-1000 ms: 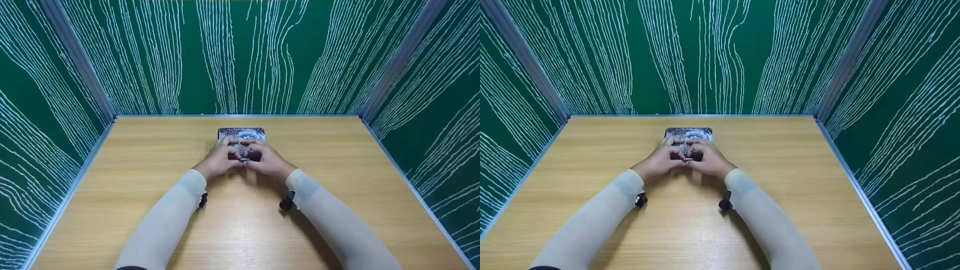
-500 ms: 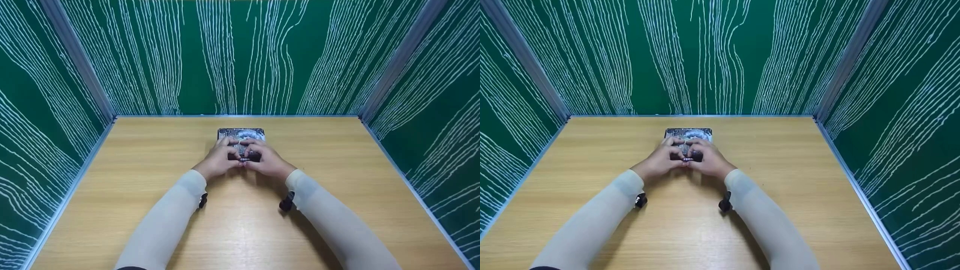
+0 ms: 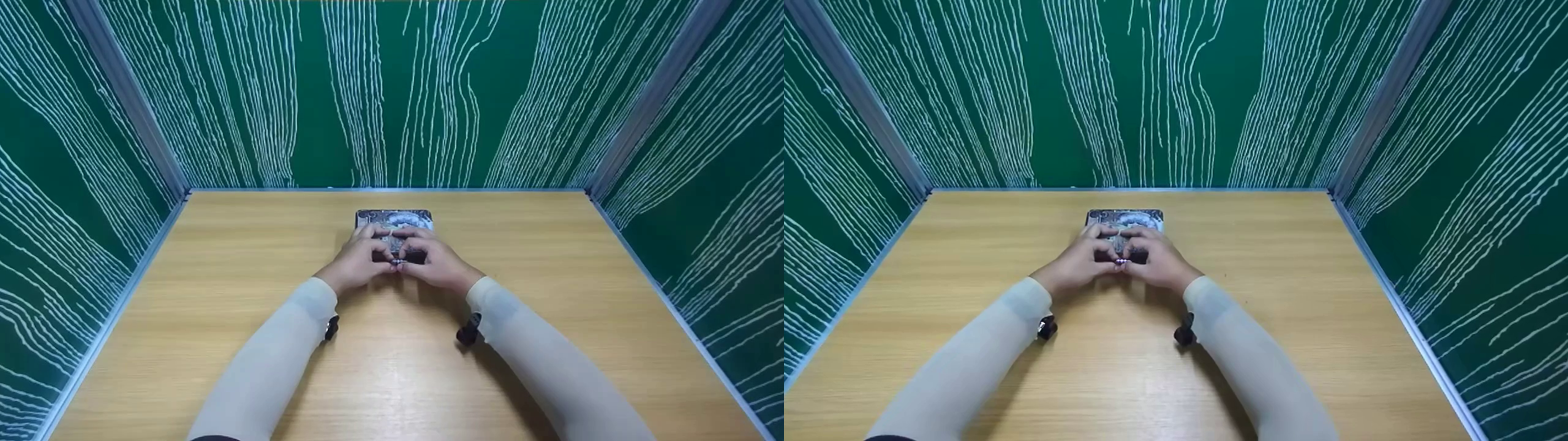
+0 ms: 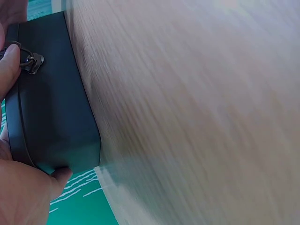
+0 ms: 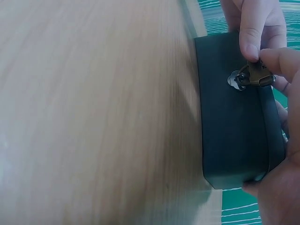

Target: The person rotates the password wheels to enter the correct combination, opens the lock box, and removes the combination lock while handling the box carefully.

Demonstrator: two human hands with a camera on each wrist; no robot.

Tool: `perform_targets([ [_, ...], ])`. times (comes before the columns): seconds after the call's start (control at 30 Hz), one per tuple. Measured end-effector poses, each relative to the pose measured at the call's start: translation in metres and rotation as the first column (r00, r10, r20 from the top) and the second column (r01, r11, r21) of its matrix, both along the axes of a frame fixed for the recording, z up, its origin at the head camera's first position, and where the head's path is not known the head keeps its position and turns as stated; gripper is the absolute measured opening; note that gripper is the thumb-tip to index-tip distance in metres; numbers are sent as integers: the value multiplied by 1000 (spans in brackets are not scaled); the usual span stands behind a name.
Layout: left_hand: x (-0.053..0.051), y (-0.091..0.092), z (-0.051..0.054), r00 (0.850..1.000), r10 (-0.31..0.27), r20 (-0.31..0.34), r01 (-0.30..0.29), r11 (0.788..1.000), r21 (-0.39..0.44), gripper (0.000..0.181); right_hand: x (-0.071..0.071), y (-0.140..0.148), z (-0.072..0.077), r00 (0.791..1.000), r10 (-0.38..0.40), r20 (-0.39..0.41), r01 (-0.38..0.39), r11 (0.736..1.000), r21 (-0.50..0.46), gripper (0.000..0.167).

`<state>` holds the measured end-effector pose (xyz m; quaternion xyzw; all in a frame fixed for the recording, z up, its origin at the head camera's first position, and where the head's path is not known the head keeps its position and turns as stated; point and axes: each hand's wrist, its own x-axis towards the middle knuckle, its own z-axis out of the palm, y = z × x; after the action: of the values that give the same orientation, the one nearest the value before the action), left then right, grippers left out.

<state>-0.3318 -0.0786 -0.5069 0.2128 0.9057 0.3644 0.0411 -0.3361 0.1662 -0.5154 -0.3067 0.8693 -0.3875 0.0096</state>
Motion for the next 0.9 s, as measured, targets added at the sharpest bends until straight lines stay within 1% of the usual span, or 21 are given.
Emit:
perform_targets([
  [0.2,1,-1,-1,1000,-4,-10,4,1000,8,15,0,0,-1,1000,4,-19,-4,1000,6,15],
  [0.4,2,-1,1,1000,-5,-20,5,1000,16,15,0,1,-1,1000,9,-11,-9,1000,-6,20],
  [0.7,-1,-1,-1,1000,-1,-15,1,1000,9,15,-1,1,-1,1000,11,-2,-11,1000,1,16],
  [0.83,-1,-1,-3,1000,0,-16,0,1000,8,15,0,1,0,1000,2,19,-2,1000,3,14],
  [0.9,-1,0,-3,1000,1,-19,-1,1000,5,15,0,1,0,1000,2,17,-2,1000,-4,13],
])
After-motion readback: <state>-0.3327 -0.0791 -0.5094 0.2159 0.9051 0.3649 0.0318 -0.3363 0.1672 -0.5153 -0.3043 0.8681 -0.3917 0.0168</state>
